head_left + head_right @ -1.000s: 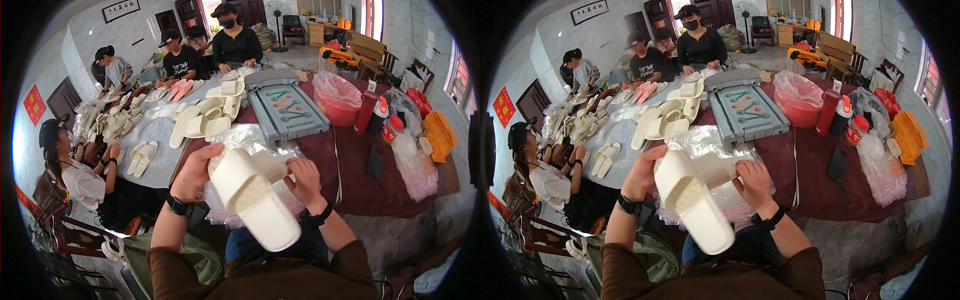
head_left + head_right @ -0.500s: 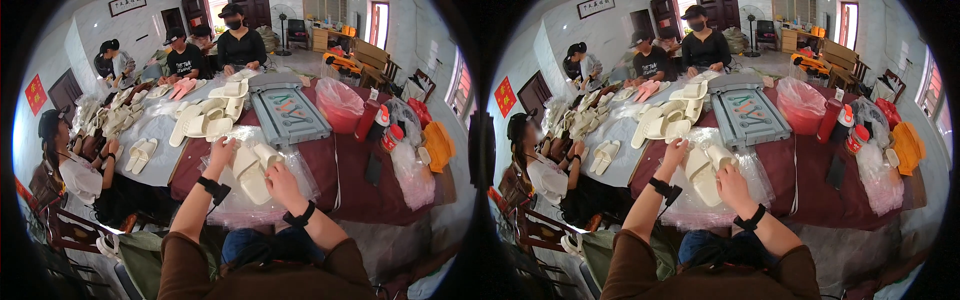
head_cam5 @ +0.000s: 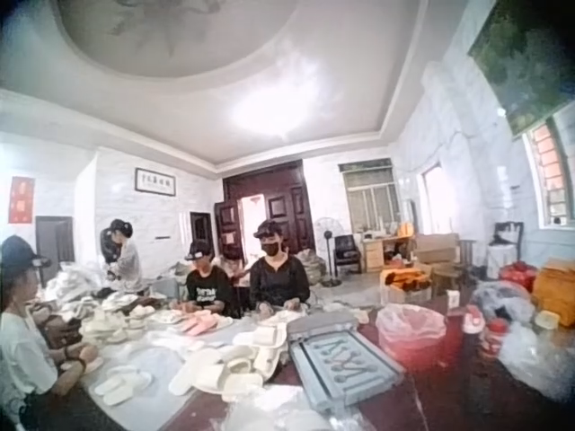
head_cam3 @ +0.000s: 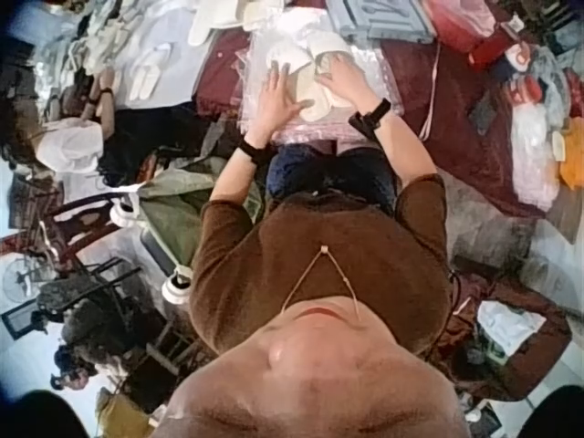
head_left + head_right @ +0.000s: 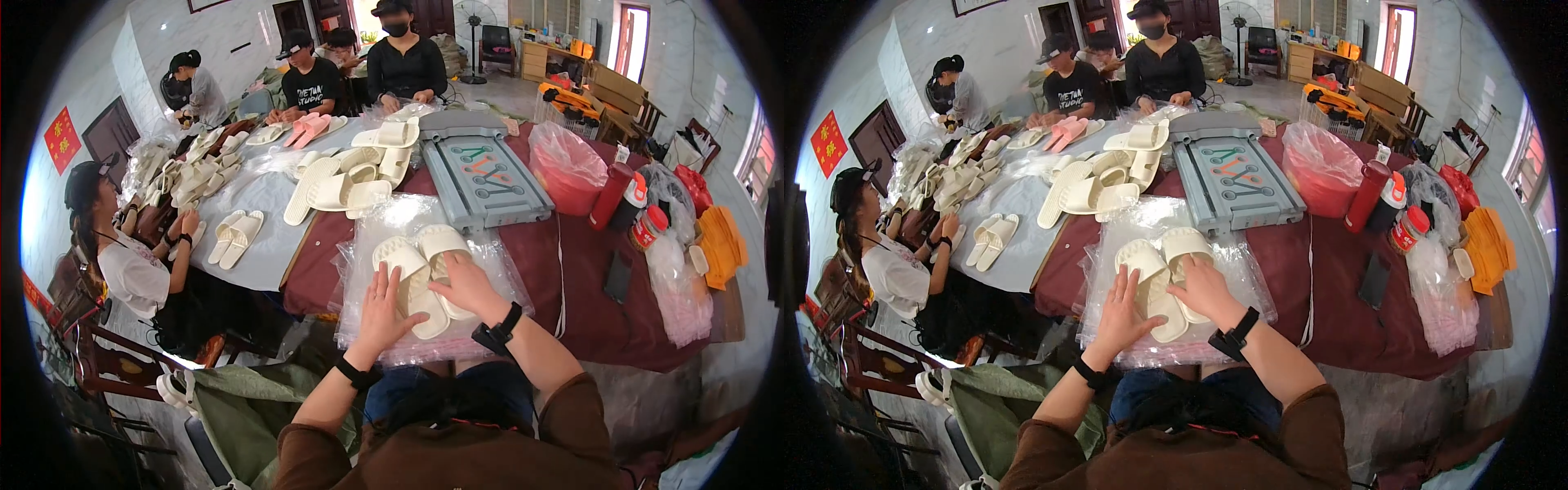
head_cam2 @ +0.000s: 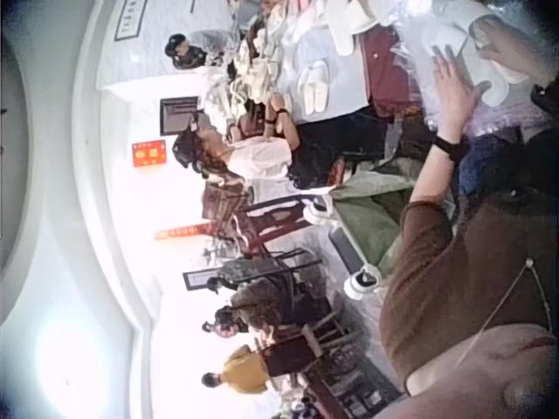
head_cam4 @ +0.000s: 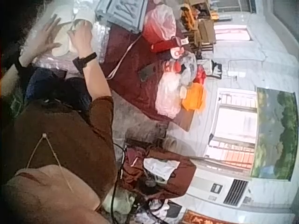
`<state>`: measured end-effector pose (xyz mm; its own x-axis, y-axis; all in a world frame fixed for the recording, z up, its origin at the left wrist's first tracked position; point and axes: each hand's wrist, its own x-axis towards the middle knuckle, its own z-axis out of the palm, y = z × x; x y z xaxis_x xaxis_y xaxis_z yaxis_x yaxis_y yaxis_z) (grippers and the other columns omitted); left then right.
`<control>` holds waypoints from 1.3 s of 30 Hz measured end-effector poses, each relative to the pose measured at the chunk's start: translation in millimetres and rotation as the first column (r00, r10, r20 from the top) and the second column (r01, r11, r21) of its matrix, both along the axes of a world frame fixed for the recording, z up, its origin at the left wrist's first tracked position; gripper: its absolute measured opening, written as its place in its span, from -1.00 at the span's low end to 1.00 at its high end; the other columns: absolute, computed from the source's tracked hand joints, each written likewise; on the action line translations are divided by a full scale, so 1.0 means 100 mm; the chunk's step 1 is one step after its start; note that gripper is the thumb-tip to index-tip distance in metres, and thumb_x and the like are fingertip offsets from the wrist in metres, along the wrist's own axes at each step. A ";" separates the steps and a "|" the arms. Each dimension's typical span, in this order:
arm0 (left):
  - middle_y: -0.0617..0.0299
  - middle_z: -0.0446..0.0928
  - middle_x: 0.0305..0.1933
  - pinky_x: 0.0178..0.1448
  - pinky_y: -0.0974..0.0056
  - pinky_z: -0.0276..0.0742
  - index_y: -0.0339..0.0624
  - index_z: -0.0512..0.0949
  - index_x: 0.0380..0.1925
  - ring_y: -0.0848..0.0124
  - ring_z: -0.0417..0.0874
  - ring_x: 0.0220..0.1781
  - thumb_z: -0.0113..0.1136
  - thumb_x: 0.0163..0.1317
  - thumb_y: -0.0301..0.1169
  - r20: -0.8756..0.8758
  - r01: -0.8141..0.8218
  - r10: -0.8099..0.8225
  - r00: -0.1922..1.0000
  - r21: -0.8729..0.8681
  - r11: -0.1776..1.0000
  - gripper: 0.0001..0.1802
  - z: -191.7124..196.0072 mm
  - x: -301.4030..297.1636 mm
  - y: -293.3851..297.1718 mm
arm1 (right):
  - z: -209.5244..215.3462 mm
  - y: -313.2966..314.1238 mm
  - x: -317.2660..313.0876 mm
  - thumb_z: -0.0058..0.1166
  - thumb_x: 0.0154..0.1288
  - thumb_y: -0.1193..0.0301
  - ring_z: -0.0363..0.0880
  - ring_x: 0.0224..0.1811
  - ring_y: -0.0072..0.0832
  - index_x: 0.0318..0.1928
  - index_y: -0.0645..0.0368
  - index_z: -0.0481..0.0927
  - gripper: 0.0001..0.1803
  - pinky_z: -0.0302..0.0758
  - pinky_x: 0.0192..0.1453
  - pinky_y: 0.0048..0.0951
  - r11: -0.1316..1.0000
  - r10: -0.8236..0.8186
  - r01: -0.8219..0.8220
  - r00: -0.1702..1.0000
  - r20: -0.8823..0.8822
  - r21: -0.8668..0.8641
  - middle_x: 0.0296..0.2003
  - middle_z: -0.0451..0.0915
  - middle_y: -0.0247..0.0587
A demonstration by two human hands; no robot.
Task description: Packing pairs of slippers into plastic bags.
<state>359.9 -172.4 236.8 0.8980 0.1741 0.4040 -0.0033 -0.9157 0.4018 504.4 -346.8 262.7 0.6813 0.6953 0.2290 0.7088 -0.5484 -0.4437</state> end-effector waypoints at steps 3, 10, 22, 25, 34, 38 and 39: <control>-0.35 -0.01 0.59 0.50 -0.09 0.28 -0.22 0.12 0.51 -0.27 0.19 0.54 0.55 -0.07 0.12 -0.042 0.009 -0.009 0.999 -0.006 1.000 0.24 0.01 0.00 0.03 | -0.15 0.17 0.11 0.35 0.17 0.04 0.58 0.10 0.02 0.26 0.33 0.38 -0.18 0.59 0.10 -0.13 0.991 0.029 -0.062 0.965 0.260 0.119 0.08 0.55 0.11; -0.37 -0.01 0.58 0.41 -0.06 0.41 -0.19 0.19 0.49 -0.27 0.25 0.51 0.51 -0.01 0.11 0.003 0.023 -0.023 1.000 -0.002 1.000 0.15 -0.01 0.06 0.06 | -0.22 0.43 0.26 0.25 0.26 0.12 0.65 -0.02 -0.03 0.02 0.24 0.58 -0.51 0.62 -0.03 -0.07 0.999 0.012 -0.009 0.994 0.112 -0.032 -0.03 0.62 0.05; -0.41 0.02 0.56 0.49 -0.05 0.31 -0.28 -0.03 0.54 -0.28 0.21 0.52 0.54 0.01 -0.01 -0.109 0.109 -0.146 0.983 -0.292 0.950 0.26 0.21 -0.26 0.23 | -0.14 -0.33 -0.21 0.21 0.25 0.34 0.65 -0.23 0.01 -0.19 0.22 0.59 -0.78 0.58 -0.16 -0.04 0.971 -0.079 0.053 0.991 0.105 0.232 -0.26 0.64 -0.01; -0.14 0.12 0.59 0.58 -0.10 0.15 -0.28 0.04 0.53 -0.08 0.14 0.60 0.48 0.01 0.04 -0.163 0.187 -0.159 0.974 0.179 0.966 0.21 0.27 -0.24 0.25 | -0.23 -0.44 -0.34 0.21 0.25 0.32 0.64 -0.24 0.02 -0.18 0.22 0.58 -0.76 0.57 -0.17 -0.04 0.972 -0.141 0.105 0.977 0.162 0.208 -0.25 0.63 -0.02; -0.05 0.20 0.57 0.55 -0.10 0.20 0.06 0.36 0.42 -0.07 0.22 0.57 0.18 0.38 -0.08 -0.183 0.292 -0.255 0.949 0.215 0.932 -0.36 -0.04 -0.24 0.20 | -0.27 -0.91 -0.47 0.18 0.19 0.37 0.63 -0.27 0.02 -0.29 0.21 0.60 -0.83 0.55 -0.22 -0.04 0.973 -0.149 0.120 0.979 0.138 0.199 -0.32 0.61 -0.03; -0.08 0.26 0.52 0.51 -0.08 0.27 0.08 0.43 0.37 -0.09 0.31 0.51 0.09 0.45 -0.17 -0.177 0.251 -0.216 0.960 0.207 0.946 -0.49 0.07 -0.41 0.01 | -0.28 -1.29 -0.59 0.21 0.20 0.34 0.62 -0.30 0.04 -0.33 0.21 0.61 -0.82 0.53 -0.28 -0.06 0.953 -0.221 0.200 0.973 0.069 0.227 -0.37 0.61 -0.01; -0.10 0.33 0.47 0.48 -0.08 0.31 0.06 0.47 0.33 -0.12 0.36 0.46 0.08 0.45 -0.18 -0.172 0.223 -0.193 0.966 0.176 0.959 -0.52 0.11 -0.49 -0.05 | -0.27 -1.39 -0.62 0.21 0.20 0.35 0.62 -0.31 0.05 -0.32 0.23 0.60 -0.82 0.51 -0.28 -0.06 0.930 -0.240 0.217 0.970 0.045 0.296 -0.38 0.59 0.01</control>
<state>311.1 -177.3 248.3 0.9593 -0.0910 0.2675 -0.1549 -0.9611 0.2286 442.6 -486.2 235.7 0.7857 0.4194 0.4547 0.6183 -0.5575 -0.5540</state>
